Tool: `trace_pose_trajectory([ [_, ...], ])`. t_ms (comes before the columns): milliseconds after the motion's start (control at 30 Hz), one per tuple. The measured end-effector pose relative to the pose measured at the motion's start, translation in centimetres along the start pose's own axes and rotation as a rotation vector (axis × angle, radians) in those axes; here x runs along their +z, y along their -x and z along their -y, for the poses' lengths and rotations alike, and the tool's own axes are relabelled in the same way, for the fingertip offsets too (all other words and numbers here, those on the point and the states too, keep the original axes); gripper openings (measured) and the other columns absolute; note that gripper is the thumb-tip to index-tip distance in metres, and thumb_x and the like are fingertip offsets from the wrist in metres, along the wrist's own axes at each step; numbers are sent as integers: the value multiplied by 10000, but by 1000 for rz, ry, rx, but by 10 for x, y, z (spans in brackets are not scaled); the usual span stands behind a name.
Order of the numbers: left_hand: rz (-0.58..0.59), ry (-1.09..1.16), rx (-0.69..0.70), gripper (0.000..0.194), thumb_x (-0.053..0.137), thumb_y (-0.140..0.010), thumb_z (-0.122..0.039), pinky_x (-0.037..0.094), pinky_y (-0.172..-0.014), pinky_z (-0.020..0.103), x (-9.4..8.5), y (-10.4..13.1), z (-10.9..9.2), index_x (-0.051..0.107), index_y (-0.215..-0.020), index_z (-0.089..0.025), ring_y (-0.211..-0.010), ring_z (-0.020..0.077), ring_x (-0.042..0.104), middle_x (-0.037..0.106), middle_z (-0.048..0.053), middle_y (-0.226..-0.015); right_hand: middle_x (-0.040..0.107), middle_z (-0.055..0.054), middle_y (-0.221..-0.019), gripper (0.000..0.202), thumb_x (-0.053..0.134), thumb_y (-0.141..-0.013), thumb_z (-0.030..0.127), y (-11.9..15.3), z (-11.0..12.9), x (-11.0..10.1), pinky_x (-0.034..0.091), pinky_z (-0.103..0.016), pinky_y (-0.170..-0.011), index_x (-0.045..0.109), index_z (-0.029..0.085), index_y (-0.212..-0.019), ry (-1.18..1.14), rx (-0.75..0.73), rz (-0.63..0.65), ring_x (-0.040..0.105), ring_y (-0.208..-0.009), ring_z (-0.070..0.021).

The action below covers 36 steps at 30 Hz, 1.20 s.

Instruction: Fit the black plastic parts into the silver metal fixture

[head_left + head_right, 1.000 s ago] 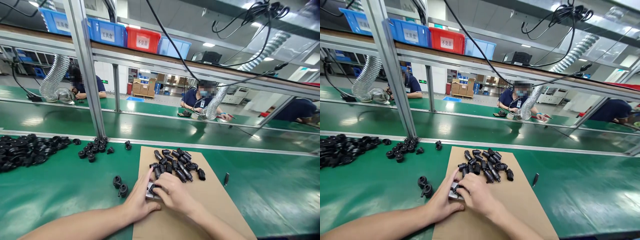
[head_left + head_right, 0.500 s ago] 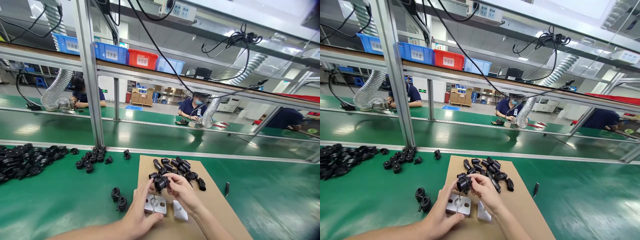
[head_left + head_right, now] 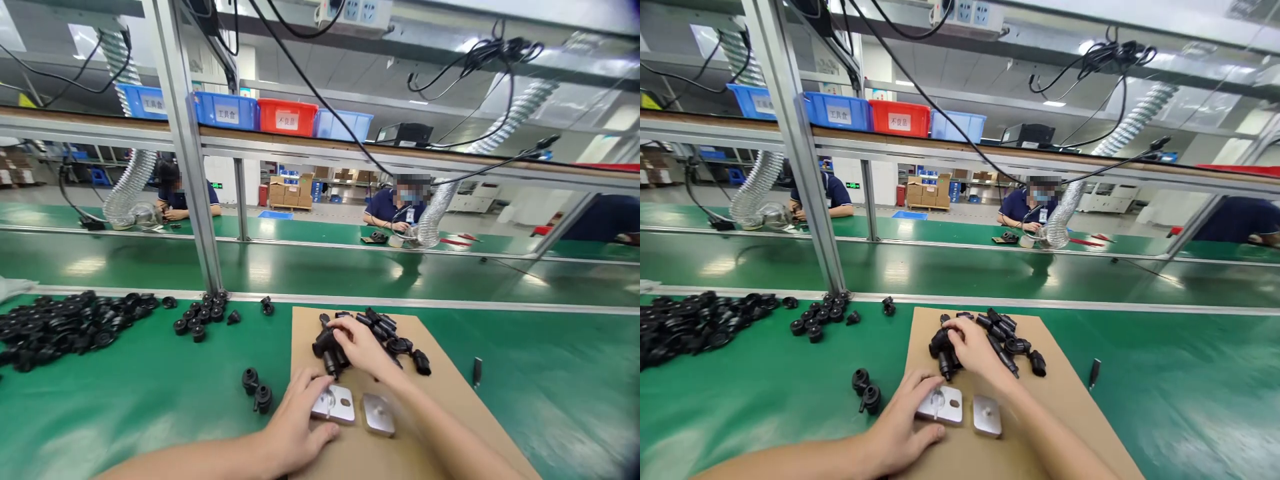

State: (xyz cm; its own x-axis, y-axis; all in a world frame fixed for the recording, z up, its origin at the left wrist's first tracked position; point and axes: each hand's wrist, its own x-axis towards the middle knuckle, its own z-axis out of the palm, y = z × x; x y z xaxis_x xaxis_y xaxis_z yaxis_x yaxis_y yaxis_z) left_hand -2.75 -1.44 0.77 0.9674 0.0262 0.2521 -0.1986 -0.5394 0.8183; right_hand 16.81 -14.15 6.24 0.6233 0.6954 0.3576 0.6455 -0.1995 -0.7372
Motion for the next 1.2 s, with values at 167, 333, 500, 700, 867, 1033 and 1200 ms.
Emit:
trace_pose_trajectory([
  [167,53,-72,24,758,810,-762,-142,416,-1206,510,-4,2,-4,537,-1459,-262,-1357,352,490,528,122,-1469,646,-123,-1173,236,588,-965,206,-10,45,28,473,-457,-1005,725,208,-1158,231,-313,84,586,-1121,-287],
  [333,177,-215,-127,665,640,-906,-256,362,-1202,684,1,8,7,461,-1542,-177,-1431,492,441,474,209,-1568,701,-38,-955,157,767,-917,295,-4,92,82,508,-312,-780,756,240,-1063,265,-514,683,658,-916,-227],
  [500,96,-131,-27,697,618,-850,-130,381,-1221,603,-1,6,6,466,-1524,-226,-1408,411,471,502,149,-1544,732,-46,-922,79,680,-942,196,-14,83,72,491,-306,-811,758,191,-949,33,-343,568,663,-890,-207],
  [700,-1,7,7,696,633,-804,-57,467,-1122,491,-4,0,9,476,-1444,-280,-1240,304,547,594,92,-1335,673,-41,-786,500,743,-863,641,-22,25,6,430,-276,-617,709,145,-916,-483,140,247,563,-658,-152],
  [867,-2,44,7,658,613,-858,-104,453,-1131,503,0,-5,22,439,-1466,-286,-1291,316,531,571,109,-1402,551,17,-654,663,733,-783,791,-9,-5,-4,315,-246,-506,677,142,-908,-518,205,211,418,-519,-100],
  [1033,-13,43,-41,625,603,-889,-146,418,-1175,537,0,-5,27,446,-1481,-267,-1351,344,518,554,135,-1458,579,-2,-688,559,748,-846,688,2,-13,-7,357,-252,-561,676,133,-858,-542,211,206,483,-598,-123],
  [1200,-47,55,-94,563,578,-948,-219,423,-1181,537,-2,-4,22,447,-1494,-266,-1379,350,512,534,140,-1504,700,-53,-890,246,644,-985,396,12,-1,-22,442,-286,-682,729,167,-959,-261,41,217,609,-787,-186],
])
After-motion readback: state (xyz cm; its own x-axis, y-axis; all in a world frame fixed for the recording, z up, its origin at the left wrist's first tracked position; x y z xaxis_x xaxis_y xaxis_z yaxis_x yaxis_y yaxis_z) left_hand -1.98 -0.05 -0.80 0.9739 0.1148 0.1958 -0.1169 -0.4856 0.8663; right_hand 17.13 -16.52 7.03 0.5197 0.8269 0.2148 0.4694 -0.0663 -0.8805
